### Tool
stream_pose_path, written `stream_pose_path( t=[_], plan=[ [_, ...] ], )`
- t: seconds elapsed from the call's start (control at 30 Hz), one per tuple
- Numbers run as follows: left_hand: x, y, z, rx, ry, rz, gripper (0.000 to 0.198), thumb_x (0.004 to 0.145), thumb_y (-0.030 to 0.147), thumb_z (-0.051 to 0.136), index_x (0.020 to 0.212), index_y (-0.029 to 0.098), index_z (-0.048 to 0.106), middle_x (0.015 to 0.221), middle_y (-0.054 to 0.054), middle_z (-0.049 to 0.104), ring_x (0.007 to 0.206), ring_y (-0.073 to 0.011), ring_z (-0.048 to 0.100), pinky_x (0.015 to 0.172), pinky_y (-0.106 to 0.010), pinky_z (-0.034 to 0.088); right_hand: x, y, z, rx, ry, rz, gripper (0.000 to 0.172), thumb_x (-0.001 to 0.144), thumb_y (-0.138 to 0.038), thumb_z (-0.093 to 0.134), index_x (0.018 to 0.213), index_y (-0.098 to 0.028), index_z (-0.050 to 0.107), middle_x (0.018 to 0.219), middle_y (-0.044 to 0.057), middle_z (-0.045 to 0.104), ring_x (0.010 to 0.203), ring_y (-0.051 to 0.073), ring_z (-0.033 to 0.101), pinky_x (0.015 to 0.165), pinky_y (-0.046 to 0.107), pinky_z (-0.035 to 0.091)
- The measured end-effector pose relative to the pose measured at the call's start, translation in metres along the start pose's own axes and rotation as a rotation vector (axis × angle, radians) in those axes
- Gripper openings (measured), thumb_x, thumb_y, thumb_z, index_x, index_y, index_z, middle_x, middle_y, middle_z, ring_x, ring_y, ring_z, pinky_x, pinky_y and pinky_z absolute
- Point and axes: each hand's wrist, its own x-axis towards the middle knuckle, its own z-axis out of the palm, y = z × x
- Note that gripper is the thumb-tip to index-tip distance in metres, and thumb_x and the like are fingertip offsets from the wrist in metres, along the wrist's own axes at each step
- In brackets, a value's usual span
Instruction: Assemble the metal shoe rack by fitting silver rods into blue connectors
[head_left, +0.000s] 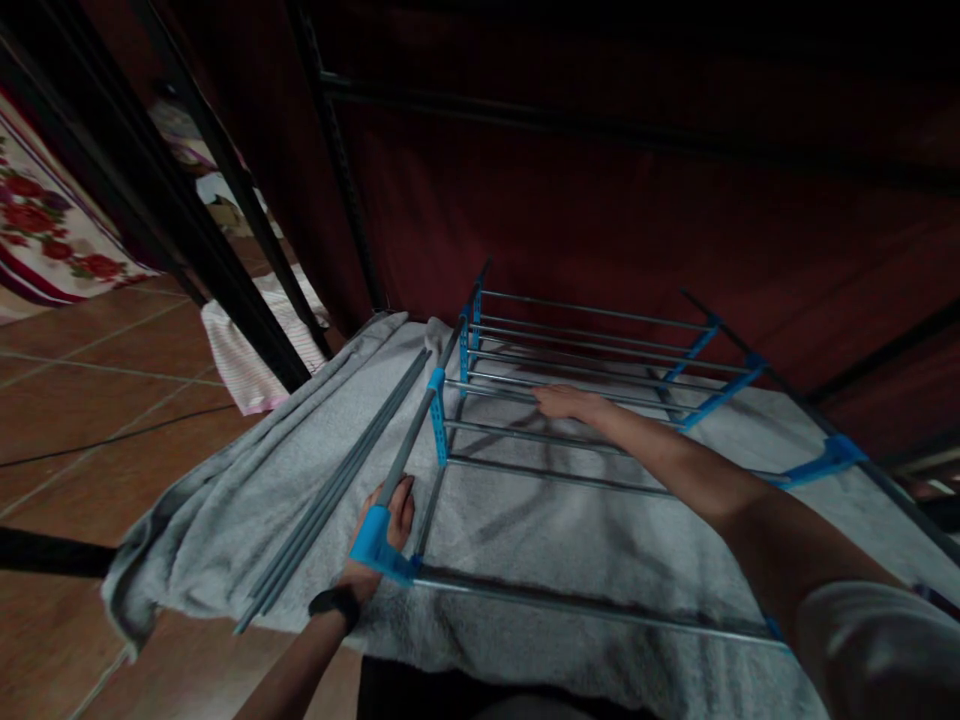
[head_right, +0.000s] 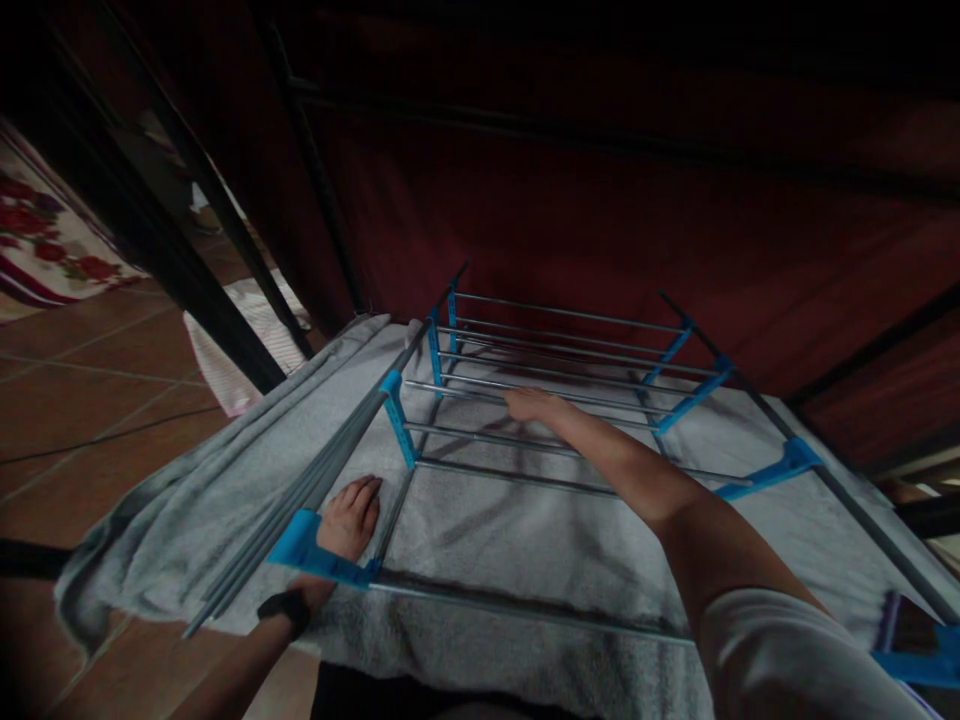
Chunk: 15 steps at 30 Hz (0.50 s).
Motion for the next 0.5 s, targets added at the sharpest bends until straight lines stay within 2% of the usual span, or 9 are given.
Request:
stream_pose_path(
  t=[0.2, 0.37, 0.5],
  plan=[
    [-0.004, -0.004, 0.006, 0.043, 0.003, 0.027, 0.040, 0.098, 0.030, 0.040, 0.134, 0.019, 0.054, 0.133, -0.013, 0.061, 0.122, -0.0312, 0.057, 0.104, -0.049, 0.047, -0.033, 0.004, -0.056, -0.024, 0.121, 0.092, 0.041, 0.095, -0.021, 0.043, 0.131, -0.016, 0.061, 0.133, 0.014, 0.064, 0.109, 0.023, 0.067, 0.090, 0.027, 0.050],
    [-0.004, -0.008, 0.005, 0.010, 0.008, 0.053, 0.040, 0.099, 0.030, 0.038, 0.133, 0.019, 0.053, 0.135, -0.014, 0.059, 0.127, -0.0308, 0.055, 0.103, -0.049, 0.049, -0.080, 0.008, -0.092, -0.108, 0.254, 0.213, 0.051, 0.094, -0.014, 0.036, 0.143, -0.010, 0.049, 0.146, 0.021, 0.051, 0.127, 0.030, 0.056, 0.102, 0.038, 0.043],
    [0.000, -0.007, 0.003, -0.012, 0.008, 0.062, 0.039, 0.098, 0.032, 0.038, 0.130, 0.017, 0.056, 0.133, -0.016, 0.060, 0.126, -0.0321, 0.056, 0.103, -0.050, 0.049, -0.124, 0.004, -0.111, -0.247, 0.342, 0.245, 0.049, 0.094, -0.010, 0.033, 0.140, -0.008, 0.051, 0.139, 0.023, 0.055, 0.124, 0.031, 0.056, 0.100, 0.041, 0.042]
  ],
)
